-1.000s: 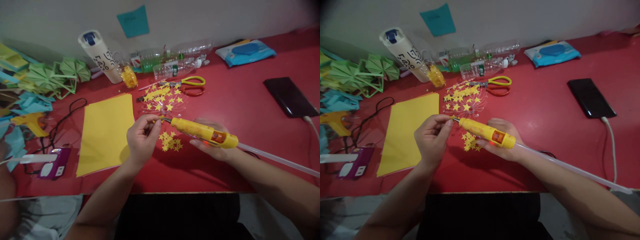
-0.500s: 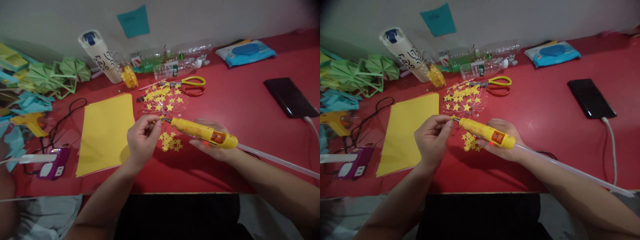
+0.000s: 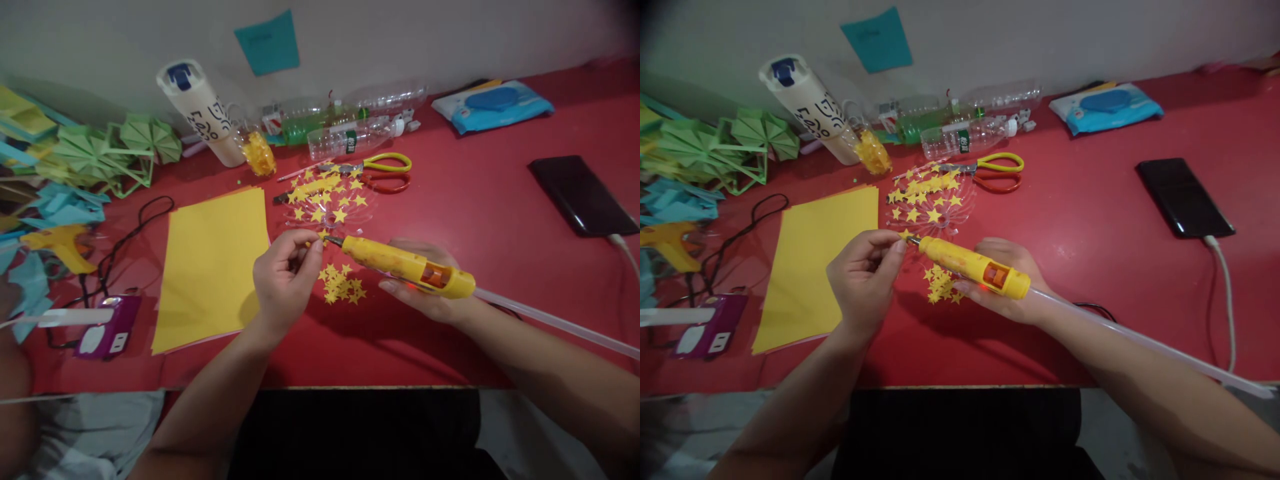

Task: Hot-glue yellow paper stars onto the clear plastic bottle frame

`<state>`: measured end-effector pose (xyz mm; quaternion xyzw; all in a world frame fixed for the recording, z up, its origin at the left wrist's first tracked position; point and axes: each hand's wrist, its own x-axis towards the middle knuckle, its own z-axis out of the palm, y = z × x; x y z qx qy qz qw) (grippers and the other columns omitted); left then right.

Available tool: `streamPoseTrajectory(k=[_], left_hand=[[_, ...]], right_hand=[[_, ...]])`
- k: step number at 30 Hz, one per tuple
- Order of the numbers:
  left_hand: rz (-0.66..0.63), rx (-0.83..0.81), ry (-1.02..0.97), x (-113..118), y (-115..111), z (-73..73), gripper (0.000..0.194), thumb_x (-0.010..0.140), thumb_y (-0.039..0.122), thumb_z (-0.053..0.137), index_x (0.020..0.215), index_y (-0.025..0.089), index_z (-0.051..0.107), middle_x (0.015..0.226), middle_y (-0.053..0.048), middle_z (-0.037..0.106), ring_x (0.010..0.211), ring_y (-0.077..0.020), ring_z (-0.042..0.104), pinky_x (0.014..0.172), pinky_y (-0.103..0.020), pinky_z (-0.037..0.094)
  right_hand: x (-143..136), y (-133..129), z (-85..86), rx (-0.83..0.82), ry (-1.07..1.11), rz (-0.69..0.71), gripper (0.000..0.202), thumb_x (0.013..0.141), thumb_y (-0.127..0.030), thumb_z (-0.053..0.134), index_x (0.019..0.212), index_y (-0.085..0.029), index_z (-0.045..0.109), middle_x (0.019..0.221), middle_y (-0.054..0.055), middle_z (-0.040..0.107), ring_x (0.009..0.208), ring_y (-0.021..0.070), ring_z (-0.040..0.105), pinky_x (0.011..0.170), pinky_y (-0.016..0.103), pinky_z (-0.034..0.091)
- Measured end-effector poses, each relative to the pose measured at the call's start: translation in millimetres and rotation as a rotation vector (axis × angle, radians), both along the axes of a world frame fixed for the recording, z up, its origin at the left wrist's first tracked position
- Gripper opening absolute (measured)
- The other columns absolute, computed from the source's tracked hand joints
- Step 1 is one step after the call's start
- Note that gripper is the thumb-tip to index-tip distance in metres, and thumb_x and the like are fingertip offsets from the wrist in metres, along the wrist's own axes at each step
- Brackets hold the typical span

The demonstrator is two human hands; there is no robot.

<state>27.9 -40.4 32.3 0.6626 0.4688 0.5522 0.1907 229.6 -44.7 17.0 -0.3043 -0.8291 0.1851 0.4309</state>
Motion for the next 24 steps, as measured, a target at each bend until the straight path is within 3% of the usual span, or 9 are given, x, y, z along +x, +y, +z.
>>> streamPoseTrajectory(k=[12, 19, 24], left_hand=[[-0.006, 0.011, 0.017, -0.6, 0.5, -0.7, 0.008, 0.08, 0.015, 0.061, 0.074, 0.019, 0.064, 0.048, 0.007, 0.047, 0.041, -0.005, 0.039, 0.041, -0.018, 0.033], [-0.004, 0.005, 0.015, -0.6, 0.3, -0.3, 0.008, 0.08, 0.015, 0.061, 0.074, 0.02, 0.064, 0.049, 0.007, 0.048, 0.041, -0.0052, 0.04, 0.041, -0.018, 0.034], [0.003, -0.002, 0.021, -0.2, 0.5, 0.0, 0.008, 0.079, 0.016, 0.061, 0.072, 0.019, 0.064, 0.048, 0.007, 0.047, 0.041, -0.005, 0.039, 0.04, -0.017, 0.033]], right_hand=[[-0.1, 0.8, 2.8, -0.039, -0.021, 0.0, 0.032, 0.089, -0.032, 0.058, 0.063, -0.024, 0.042, 0.054, -0.003, 0.043, 0.049, 0.0132, 0.043, 0.049, 0.032, 0.036], [-1.0, 0.6, 4.0, 0.035, -0.026, -0.003, 0.031, 0.091, -0.029, 0.056, 0.064, -0.024, 0.041, 0.054, -0.003, 0.043, 0.048, 0.0127, 0.042, 0.046, 0.031, 0.035], [-0.1, 0.1, 3.0, -0.033, -0.045, -0.014, 0.033, 0.09, -0.034, 0.056, 0.062, -0.025, 0.041, 0.053, -0.003, 0.042, 0.048, 0.0136, 0.042, 0.048, 0.032, 0.036]])
